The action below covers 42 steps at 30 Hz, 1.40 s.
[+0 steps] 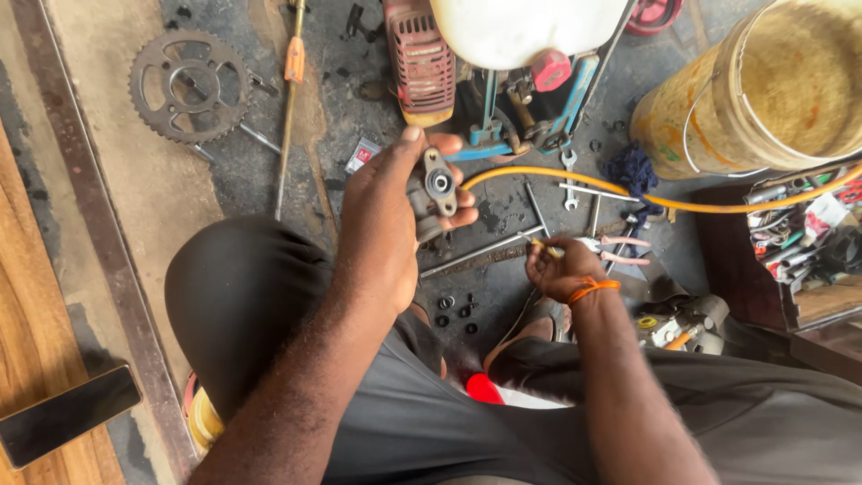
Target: The person sits on the floor and works on a small mechanical part, likely a carburetor. They use a T-handle wrench to loosen a fitting, then use pliers to remove a small ring. They clean the interior with a screwdriver and a rag, and use a wrench to tighten a bolt. The person continues to clean and adjust the part with various tools.
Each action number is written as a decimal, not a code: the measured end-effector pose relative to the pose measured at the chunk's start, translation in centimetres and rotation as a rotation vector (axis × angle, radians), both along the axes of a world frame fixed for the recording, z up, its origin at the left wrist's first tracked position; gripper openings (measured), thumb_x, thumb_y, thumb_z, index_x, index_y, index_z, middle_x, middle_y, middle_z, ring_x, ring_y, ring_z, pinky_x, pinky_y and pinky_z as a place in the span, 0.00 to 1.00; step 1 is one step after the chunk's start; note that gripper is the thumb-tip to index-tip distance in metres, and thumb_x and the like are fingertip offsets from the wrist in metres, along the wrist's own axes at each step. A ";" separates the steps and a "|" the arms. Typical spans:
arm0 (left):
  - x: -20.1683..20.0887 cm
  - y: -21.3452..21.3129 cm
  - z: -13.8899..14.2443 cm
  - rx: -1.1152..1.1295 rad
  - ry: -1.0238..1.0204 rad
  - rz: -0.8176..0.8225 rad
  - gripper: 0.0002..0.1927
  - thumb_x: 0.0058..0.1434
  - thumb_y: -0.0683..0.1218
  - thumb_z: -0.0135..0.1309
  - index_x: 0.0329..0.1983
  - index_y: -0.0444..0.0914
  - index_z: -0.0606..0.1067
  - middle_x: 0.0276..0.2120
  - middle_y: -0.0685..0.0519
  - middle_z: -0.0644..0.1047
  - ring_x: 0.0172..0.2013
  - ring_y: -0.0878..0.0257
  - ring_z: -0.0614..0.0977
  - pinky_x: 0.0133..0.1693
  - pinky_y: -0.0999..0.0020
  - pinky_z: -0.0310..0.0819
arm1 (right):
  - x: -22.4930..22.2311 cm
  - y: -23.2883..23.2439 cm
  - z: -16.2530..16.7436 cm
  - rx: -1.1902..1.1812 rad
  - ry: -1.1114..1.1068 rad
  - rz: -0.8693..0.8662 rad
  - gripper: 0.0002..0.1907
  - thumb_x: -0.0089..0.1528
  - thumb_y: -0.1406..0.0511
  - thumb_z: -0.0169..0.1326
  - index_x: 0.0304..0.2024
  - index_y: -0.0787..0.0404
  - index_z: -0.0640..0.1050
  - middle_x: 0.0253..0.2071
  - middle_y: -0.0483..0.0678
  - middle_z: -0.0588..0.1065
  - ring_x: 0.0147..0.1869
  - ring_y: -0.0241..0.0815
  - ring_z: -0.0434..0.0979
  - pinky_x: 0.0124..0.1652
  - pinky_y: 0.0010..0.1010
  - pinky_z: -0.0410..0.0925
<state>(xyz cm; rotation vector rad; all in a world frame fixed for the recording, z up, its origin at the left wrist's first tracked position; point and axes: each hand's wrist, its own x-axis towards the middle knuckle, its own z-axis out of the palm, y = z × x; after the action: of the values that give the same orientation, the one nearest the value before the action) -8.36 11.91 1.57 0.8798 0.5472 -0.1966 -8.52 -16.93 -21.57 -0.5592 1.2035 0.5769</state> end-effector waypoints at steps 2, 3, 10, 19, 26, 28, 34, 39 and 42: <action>-0.2 0.3 -0.2 -0.049 -0.019 0.006 0.19 0.71 0.54 0.47 0.41 0.33 0.77 0.30 0.50 0.77 0.28 0.61 0.82 0.32 0.63 0.85 | 1.2 0.8 3.4 -0.016 -0.051 0.093 0.16 0.73 0.59 0.43 0.43 0.67 0.72 0.33 0.46 0.73 0.37 0.39 0.75 0.42 0.33 0.72; -0.3 0.5 -0.3 -0.073 -0.029 0.012 0.18 0.71 0.54 0.47 0.39 0.33 0.76 0.30 0.50 0.77 0.28 0.61 0.83 0.32 0.62 0.85 | 1.3 1.0 5.4 -0.067 -0.157 0.114 0.15 0.72 0.58 0.42 0.40 0.64 0.70 0.32 0.47 0.73 0.35 0.39 0.73 0.40 0.34 0.70; -0.4 1.6 -0.6 0.050 -0.007 0.040 0.19 0.70 0.55 0.48 0.38 0.35 0.78 0.26 0.52 0.77 0.23 0.64 0.80 0.24 0.68 0.76 | -1.2 2.7 17.3 -0.302 -0.702 0.389 0.13 0.73 0.57 0.43 0.42 0.59 0.70 0.29 0.44 0.68 0.29 0.35 0.63 0.34 0.30 0.64; -0.1 1.5 -1.0 0.088 0.015 0.059 0.17 0.70 0.53 0.49 0.40 0.35 0.78 0.27 0.52 0.75 0.24 0.65 0.78 0.25 0.70 0.75 | -5.4 4.1 21.9 -0.477 -0.833 0.919 0.18 0.69 0.60 0.48 0.52 0.68 0.78 0.22 0.42 0.68 0.23 0.31 0.60 0.24 0.23 0.55; 0.1 1.0 -1.6 0.107 -0.049 0.120 0.13 0.71 0.48 0.47 0.42 0.34 0.77 0.27 0.52 0.75 0.24 0.66 0.78 0.25 0.70 0.74 | -6.9 5.8 23.9 -0.591 -0.916 1.195 0.20 0.68 0.58 0.47 0.53 0.62 0.81 0.17 0.41 0.67 0.21 0.29 0.61 0.23 0.22 0.57; 0.1 0.8 -1.8 0.133 -0.066 0.120 0.13 0.71 0.49 0.47 0.42 0.34 0.77 0.27 0.52 0.75 0.24 0.67 0.77 0.26 0.70 0.73 | -6.9 6.0 24.0 -0.571 -0.977 1.199 0.20 0.69 0.57 0.47 0.54 0.62 0.80 0.18 0.40 0.66 0.22 0.28 0.62 0.24 0.22 0.57; 0.3 0.2 -1.9 0.208 -0.040 0.105 0.13 0.71 0.50 0.48 0.43 0.35 0.77 0.27 0.53 0.76 0.24 0.67 0.78 0.26 0.72 0.74 | -6.8 6.1 24.2 -0.493 -0.823 1.221 0.22 0.68 0.56 0.45 0.55 0.60 0.82 0.16 0.40 0.66 0.18 0.29 0.58 0.21 0.23 0.54; 0.3 -0.4 -1.7 0.251 -0.017 0.063 0.13 0.71 0.50 0.49 0.42 0.36 0.77 0.26 0.53 0.76 0.23 0.68 0.77 0.24 0.73 0.71 | -6.7 5.9 24.4 -0.417 -0.698 1.189 0.24 0.67 0.55 0.43 0.56 0.58 0.82 0.13 0.41 0.65 0.14 0.30 0.56 0.18 0.24 0.53; 0.3 -0.7 -1.7 0.210 -0.012 0.064 0.13 0.72 0.50 0.49 0.41 0.36 0.77 0.25 0.53 0.75 0.22 0.67 0.77 0.24 0.72 0.72 | -7.1 6.1 24.4 -0.399 -0.712 1.148 0.19 0.67 0.57 0.46 0.53 0.60 0.79 0.13 0.40 0.64 0.15 0.30 0.56 0.18 0.24 0.53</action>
<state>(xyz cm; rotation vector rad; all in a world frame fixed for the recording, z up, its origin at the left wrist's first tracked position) -8.10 11.22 -0.18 1.0652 0.5915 -0.0766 -15.65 -10.85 2.85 -1.6688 0.2061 0.9687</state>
